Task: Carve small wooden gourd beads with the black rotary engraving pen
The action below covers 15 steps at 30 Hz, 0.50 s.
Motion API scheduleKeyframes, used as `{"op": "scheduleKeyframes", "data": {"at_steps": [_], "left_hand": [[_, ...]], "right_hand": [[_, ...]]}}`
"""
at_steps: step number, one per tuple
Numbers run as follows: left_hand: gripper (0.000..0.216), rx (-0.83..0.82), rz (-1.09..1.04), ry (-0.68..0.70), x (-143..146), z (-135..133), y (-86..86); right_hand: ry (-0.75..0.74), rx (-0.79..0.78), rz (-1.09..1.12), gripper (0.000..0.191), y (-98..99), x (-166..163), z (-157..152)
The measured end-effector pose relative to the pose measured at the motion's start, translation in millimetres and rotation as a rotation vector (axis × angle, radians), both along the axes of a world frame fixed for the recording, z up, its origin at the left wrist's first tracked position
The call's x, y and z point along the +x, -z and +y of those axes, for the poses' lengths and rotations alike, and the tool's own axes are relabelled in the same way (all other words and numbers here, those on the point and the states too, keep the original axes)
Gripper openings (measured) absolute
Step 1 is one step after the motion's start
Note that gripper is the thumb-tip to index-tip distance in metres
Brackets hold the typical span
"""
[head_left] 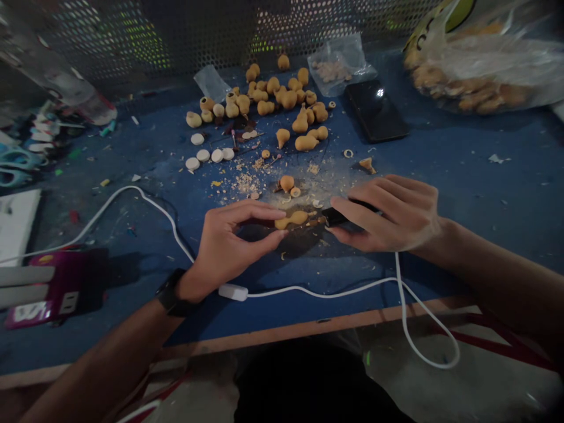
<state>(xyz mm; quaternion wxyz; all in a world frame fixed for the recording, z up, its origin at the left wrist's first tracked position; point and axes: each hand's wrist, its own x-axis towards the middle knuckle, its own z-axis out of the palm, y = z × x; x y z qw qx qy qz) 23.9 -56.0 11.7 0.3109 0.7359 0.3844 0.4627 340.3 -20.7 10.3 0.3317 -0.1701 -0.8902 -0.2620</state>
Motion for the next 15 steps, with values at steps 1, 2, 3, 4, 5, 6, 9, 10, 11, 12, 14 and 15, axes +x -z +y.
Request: {"op": "scheduleKeyframes", "data": {"at_steps": [1,2,3,4,5,6,9,10,11,12,14,15], "left_hand": [[0.018,-0.008,0.002,0.000,-0.1,-0.2,-0.3],[0.019,-0.015,0.004,-0.002,-0.1,-0.5,-0.6],[0.020,-0.020,0.004,-0.002,0.0,-0.8,-1.0],[0.021,-0.026,0.003,-0.005,0.0,-1.0,-1.4],[0.021,-0.029,-0.002,-0.006,0.1,-1.2,-1.9],[0.022,-0.034,-0.004,-0.006,0.2,-1.4,-2.5],[0.019,-0.068,0.008,-0.006,0.1,-1.7,-4.0],[0.017,-0.077,0.013,-0.006,-0.1,-1.7,-4.4],[0.015,-0.083,0.018,-0.006,-0.3,-1.7,-4.6],[0.015,-0.085,0.023,-0.008,-0.4,-1.7,-4.7],[0.016,-0.079,0.026,-0.008,-0.4,-1.5,-4.5],[0.018,-0.073,0.022,-0.007,-0.2,-1.3,-4.1]], "right_hand": [[-0.002,0.003,-0.010,0.032,-0.5,0.1,0.1],[-0.004,0.003,-0.018,0.033,-0.8,0.3,0.3],[-0.009,0.003,-0.021,0.033,-0.8,0.7,0.6],[-0.012,0.003,-0.018,0.034,-0.5,1.2,0.9],[-0.011,0.001,-0.011,0.034,0.4,1.8,1.2],[-0.007,-0.001,-0.006,0.034,1.6,2.5,1.3],[0.030,0.001,-0.020,0.031,5.6,4.2,0.9],[0.040,0.004,-0.029,0.030,6.4,4.4,0.7],[0.041,0.007,-0.033,0.030,6.5,4.4,0.5],[0.039,0.010,-0.033,0.030,5.9,4.1,0.4],[0.025,0.017,-0.027,0.031,3.0,3.0,0.7],[0.017,0.018,-0.026,0.031,1.0,2.4,1.1]]}}
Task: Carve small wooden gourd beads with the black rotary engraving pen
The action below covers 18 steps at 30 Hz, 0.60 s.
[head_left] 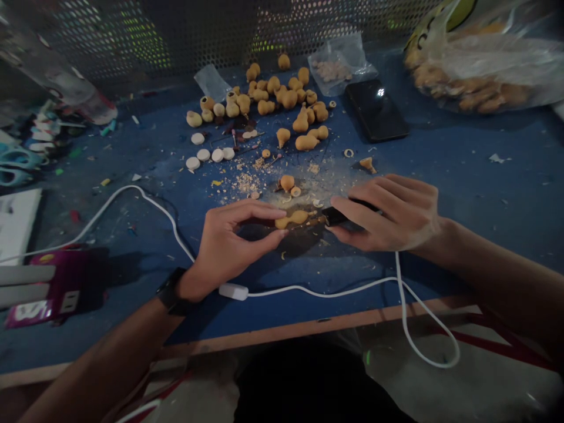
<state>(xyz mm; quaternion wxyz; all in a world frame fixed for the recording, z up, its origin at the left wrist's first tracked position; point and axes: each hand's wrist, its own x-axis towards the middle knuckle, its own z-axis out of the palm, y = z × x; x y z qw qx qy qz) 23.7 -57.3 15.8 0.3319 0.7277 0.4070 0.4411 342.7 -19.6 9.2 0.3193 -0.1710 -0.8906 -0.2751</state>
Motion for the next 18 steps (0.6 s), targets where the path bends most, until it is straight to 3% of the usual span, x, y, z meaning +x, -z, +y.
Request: {"op": "scheduleKeyframes", "data": {"at_steps": [5,11,18], "left_hand": [[0.021,0.061,-0.048,0.011,0.8,0.7,1.5],[0.020,0.052,-0.015,0.016,-0.6,0.6,2.0],[0.018,0.043,0.012,0.013,-1.5,0.8,2.6]], "right_hand": [[-0.024,0.003,-0.005,0.031,-4.8,-1.5,1.0],[0.039,0.001,-0.010,0.030,3.6,-0.3,-1.9],[0.007,-0.014,0.025,0.031,3.0,-0.8,-0.6]]}}
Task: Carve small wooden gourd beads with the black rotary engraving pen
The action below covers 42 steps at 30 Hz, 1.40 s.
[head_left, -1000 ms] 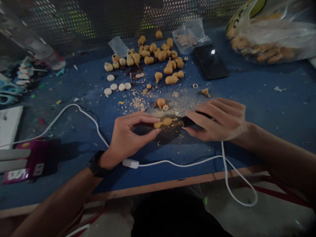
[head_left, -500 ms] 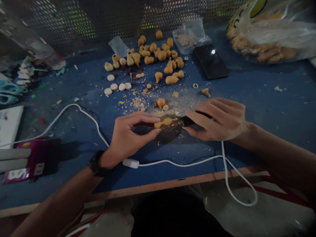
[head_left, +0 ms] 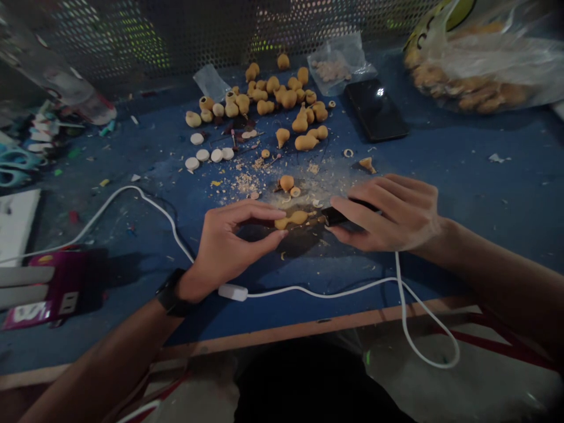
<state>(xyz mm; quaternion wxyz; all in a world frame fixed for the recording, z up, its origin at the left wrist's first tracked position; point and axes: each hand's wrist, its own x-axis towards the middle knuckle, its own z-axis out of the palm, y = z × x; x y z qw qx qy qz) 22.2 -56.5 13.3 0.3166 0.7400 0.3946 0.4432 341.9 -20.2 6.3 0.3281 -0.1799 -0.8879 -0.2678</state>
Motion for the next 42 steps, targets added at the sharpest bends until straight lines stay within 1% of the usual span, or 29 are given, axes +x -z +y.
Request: {"op": "scheduleKeyframes", "data": {"at_steps": [7,13,16,20,24,29,33,39,42], "left_hand": [[0.020,-0.012,-0.013,0.002,0.9,-0.7,-2.1],[0.016,-0.106,-0.022,-0.017,1.9,-1.5,-5.4],[0.015,-0.144,-0.025,-0.027,1.8,-1.4,-4.3],[0.016,-0.183,-0.056,-0.073,3.2,-1.5,-1.7],[0.016,-0.201,-0.066,-0.090,4.9,-1.5,-0.6],[0.013,-0.172,-0.073,-0.073,4.5,-0.6,-0.2],[0.015,-0.207,-0.056,-0.064,3.9,0.1,0.0],[0.027,-0.283,-0.084,-0.042,4.3,2.3,2.3],[0.024,-0.280,-0.096,-0.019,4.0,4.4,3.8]], "right_hand": [[-0.012,-0.006,-0.008,0.030,-3.6,0.2,0.3],[-0.033,0.029,0.018,0.030,-1.8,-0.6,-2.3],[-0.050,0.038,0.023,0.029,-1.6,-1.7,-2.5],[-0.040,0.022,0.017,0.030,-2.8,-2.4,-1.9],[-0.032,0.027,0.017,0.030,-2.9,-2.4,-1.9],[-0.003,0.030,-0.001,0.029,0.9,-0.7,-1.8],[-0.011,0.022,0.007,0.028,2.7,0.3,-0.9],[-0.043,0.004,0.034,0.028,-0.7,-1.3,-0.7],[-0.026,0.016,0.015,0.027,-1.7,-2.2,-1.0]]}}
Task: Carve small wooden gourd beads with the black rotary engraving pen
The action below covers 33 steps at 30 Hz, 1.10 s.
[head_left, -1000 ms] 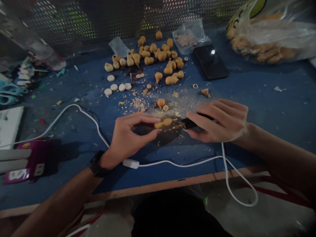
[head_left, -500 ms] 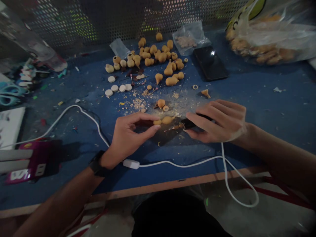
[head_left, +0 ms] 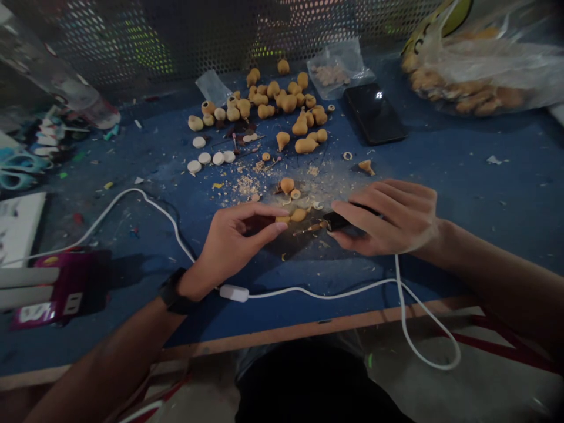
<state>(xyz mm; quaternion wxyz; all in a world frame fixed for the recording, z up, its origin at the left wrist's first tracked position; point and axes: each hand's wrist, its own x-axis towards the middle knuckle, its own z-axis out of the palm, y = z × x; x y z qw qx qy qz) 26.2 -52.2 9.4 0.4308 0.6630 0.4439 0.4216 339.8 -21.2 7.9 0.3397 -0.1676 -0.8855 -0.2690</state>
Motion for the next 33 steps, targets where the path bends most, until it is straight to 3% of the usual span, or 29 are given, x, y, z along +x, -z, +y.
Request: {"op": "scheduleKeyframes", "data": {"at_steps": [4,8,13,16,33], "left_hand": [[0.016,0.039,-0.039,0.011,-0.3,1.9,1.6],[0.012,0.024,-0.035,0.003,-0.1,2.2,2.5],[0.030,-0.091,-0.003,0.008,-2.2,2.5,4.1],[0.028,-0.093,0.029,0.007,-4.0,2.9,4.2],[0.022,-0.081,0.052,0.025,-3.7,3.6,1.6]], "right_hand": [[0.028,-0.059,0.018,0.032,3.4,0.1,-1.8],[0.072,-0.214,0.050,0.030,11.7,1.8,-3.9],[0.147,-0.408,0.003,0.034,19.8,3.6,-3.6],[0.192,-0.471,-0.031,0.035,21.7,4.0,-2.0],[0.201,-0.415,-0.053,0.046,22.9,-2.1,-0.9]]}}
